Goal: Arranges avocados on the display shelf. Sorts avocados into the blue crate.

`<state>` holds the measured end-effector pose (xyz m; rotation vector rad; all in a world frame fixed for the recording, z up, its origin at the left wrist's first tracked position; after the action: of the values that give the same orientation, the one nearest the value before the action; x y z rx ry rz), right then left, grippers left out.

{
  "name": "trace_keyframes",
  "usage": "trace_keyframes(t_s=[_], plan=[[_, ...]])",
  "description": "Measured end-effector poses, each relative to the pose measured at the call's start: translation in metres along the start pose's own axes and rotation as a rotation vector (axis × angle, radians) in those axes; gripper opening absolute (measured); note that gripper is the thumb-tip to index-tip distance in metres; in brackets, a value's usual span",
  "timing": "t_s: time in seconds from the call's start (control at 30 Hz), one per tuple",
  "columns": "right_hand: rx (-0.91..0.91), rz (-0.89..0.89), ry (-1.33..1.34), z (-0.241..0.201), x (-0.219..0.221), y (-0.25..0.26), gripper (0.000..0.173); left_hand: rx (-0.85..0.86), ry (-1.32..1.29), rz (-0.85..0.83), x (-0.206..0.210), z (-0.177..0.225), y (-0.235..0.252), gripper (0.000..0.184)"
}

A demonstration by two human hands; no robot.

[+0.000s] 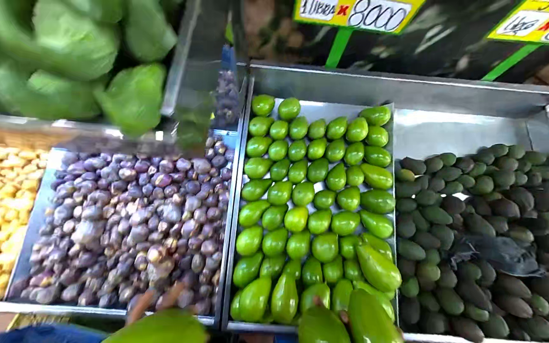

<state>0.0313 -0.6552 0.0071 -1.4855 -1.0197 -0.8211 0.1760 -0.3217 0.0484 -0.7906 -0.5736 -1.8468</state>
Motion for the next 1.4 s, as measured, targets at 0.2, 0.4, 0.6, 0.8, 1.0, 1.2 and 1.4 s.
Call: trace_keyframes(t_s=[0.2,0.4,0.6,0.8,1.0,1.2,1.4], plan=[[-0.295,0.030,-0.033,-0.155,0.020,0.140,0.107,-0.182,0.889,-0.185,0.113,-0.130,0.244,0.113],[-0.347,-0.081,-0.111,-0.299,0.070,0.350,0.115,-0.134,1.870,-0.185,0.168,-0.245,0.553,0.111],[-0.314,-0.084,-0.213,-0.375,0.124,0.487,0.117,-0.073,2.232,-0.265,0.172,-0.287,0.706,0.099],[-0.288,0.049,-0.320,-0.391,0.155,0.546,0.098,0.018,2.270,-0.522,0.159,-0.281,0.733,0.111],[-0.189,0.189,-0.773,-0.412,0.153,0.564,0.095,0.140,1.558,-0.632,0.165,-0.296,0.735,0.125],[-0.580,0.431,-1.266,-0.443,0.141,0.577,0.076,0.174,2.105,-0.730,0.169,-0.328,0.746,0.099],[-0.686,0.694,-1.679,-0.451,0.129,0.578,0.085,-0.132,2.115,-0.674,0.196,-0.332,0.772,0.107]])
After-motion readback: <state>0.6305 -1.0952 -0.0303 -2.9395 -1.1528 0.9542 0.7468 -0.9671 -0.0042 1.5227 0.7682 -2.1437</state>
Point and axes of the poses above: each hand's wrist, its own y-axis towards the middle knuckle, its own x-axis out of the palm, z = x × y, the point moved 3 cm from there along y, towards the middle knuckle, and after that the axes turned 8 degrees about -y, right-handed, at the moved point
